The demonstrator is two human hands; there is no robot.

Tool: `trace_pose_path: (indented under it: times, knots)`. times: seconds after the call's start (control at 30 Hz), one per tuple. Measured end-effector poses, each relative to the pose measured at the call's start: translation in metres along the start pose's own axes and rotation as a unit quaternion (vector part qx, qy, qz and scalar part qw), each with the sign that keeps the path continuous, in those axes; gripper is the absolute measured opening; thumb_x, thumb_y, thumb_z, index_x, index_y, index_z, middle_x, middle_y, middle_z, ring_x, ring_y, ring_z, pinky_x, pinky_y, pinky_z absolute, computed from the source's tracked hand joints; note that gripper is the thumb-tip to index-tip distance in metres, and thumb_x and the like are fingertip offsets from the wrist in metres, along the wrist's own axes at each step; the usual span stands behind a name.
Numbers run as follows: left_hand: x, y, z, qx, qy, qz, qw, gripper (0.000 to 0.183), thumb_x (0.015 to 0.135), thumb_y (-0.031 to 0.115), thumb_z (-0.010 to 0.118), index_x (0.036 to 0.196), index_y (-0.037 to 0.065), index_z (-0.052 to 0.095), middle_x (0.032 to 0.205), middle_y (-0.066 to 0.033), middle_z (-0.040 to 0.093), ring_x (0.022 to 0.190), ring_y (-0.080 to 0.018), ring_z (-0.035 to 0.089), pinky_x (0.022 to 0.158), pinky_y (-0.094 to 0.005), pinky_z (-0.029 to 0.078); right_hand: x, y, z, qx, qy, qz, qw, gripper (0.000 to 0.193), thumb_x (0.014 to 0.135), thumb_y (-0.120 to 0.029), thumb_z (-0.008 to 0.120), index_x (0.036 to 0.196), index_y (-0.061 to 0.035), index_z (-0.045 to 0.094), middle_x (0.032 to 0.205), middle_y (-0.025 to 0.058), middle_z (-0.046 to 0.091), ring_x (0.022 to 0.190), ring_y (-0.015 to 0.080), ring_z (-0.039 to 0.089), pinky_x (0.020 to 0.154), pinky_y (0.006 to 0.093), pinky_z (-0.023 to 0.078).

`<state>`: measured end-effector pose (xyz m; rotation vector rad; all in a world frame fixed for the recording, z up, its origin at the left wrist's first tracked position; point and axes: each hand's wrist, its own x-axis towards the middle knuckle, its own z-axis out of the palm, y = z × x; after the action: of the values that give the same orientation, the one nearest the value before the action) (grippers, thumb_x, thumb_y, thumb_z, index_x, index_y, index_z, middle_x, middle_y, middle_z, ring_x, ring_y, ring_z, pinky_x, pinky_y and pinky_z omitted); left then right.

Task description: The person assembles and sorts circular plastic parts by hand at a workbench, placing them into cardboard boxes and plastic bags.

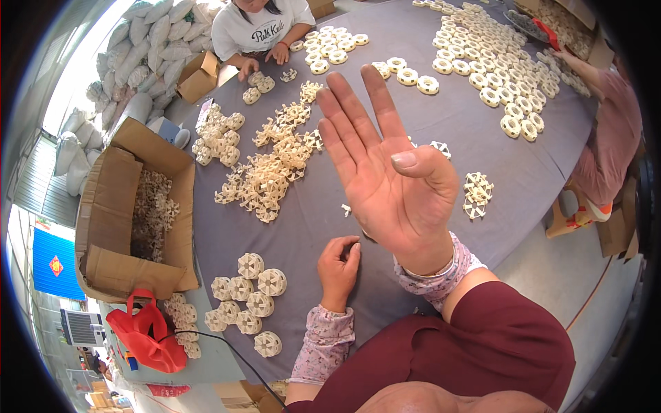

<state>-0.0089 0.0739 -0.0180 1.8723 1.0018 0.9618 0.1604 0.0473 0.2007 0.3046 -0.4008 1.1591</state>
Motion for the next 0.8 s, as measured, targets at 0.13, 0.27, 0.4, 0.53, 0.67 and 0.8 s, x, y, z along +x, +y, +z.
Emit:
trace_pose_path:
  times: [0.13,0.27,0.4,0.53,0.67,0.8]
  knots:
    - [-0.001,-0.005,0.002,0.001,-0.003,-0.004,1.000,0.013,0.094,0.007,0.077,0.106,0.004,0.080,0.091,-0.0038,0.072,0.065,-0.0116,0.058,0.063,-0.0291,0.048,-0.001,-0.001,-0.003,0.011,0.004,-0.003,1.000,0.101,0.078,0.003,0.059,0.171,-0.0069,0.023,0.178,0.0219,0.020,0.168,0.0354,0.015,0.140,0.0475,0.014]
    - [0.001,0.000,0.001,0.002,0.002,0.003,1.000,0.012,0.094,0.008,0.077,0.106,0.004,0.080,0.091,-0.0041,0.072,0.065,-0.0120,0.058,0.062,-0.0293,0.048,0.000,-0.002,-0.004,0.018,-0.030,0.003,0.999,0.091,0.083,0.002,0.054,0.169,-0.0098,0.028,0.173,0.0183,0.031,0.166,0.0316,0.021,0.139,0.0458,0.016]
    - [0.004,0.001,0.002,0.013,0.002,0.011,1.000,0.012,0.094,0.008,0.077,0.105,0.004,0.080,0.090,-0.0048,0.072,0.065,-0.0125,0.058,0.062,-0.0295,0.048,0.002,-0.004,-0.007,0.016,-0.031,0.000,0.999,0.091,0.083,0.002,0.055,0.169,-0.0101,0.029,0.173,0.0181,0.030,0.166,0.0313,0.019,0.139,0.0456,0.015]
    - [0.004,0.001,-0.002,0.022,0.006,0.003,1.000,0.012,0.095,0.009,0.077,0.106,0.005,0.080,0.091,-0.0047,0.072,0.065,-0.0125,0.059,0.063,-0.0295,0.048,0.004,0.001,-0.009,-0.004,-0.029,-0.008,1.000,0.094,0.086,-0.002,0.064,0.171,-0.0062,0.023,0.172,0.0196,0.036,0.163,0.0313,0.030,0.137,0.0461,0.024]
    - [0.003,0.007,0.003,0.008,0.011,0.009,1.000,0.013,0.095,0.010,0.077,0.107,0.006,0.080,0.092,-0.0043,0.073,0.066,-0.0124,0.059,0.063,-0.0291,0.049,-0.008,-0.025,-0.019,0.077,-0.350,0.070,0.931,0.037,0.096,-0.004,0.063,0.132,-0.0045,0.067,0.110,0.0110,0.074,0.096,0.0208,0.067,0.084,0.0373,0.052]
    - [-0.005,-0.002,0.000,0.002,0.007,0.012,1.000,0.014,0.095,0.012,0.078,0.107,0.007,0.081,0.093,-0.0044,0.073,0.066,-0.0117,0.061,0.063,-0.0287,0.049,-0.016,-0.030,-0.006,0.056,-0.386,0.105,0.915,0.024,0.102,-0.010,0.060,0.083,-0.0092,0.075,0.067,0.0033,0.067,0.051,0.0167,0.055,0.047,0.0325,0.038]
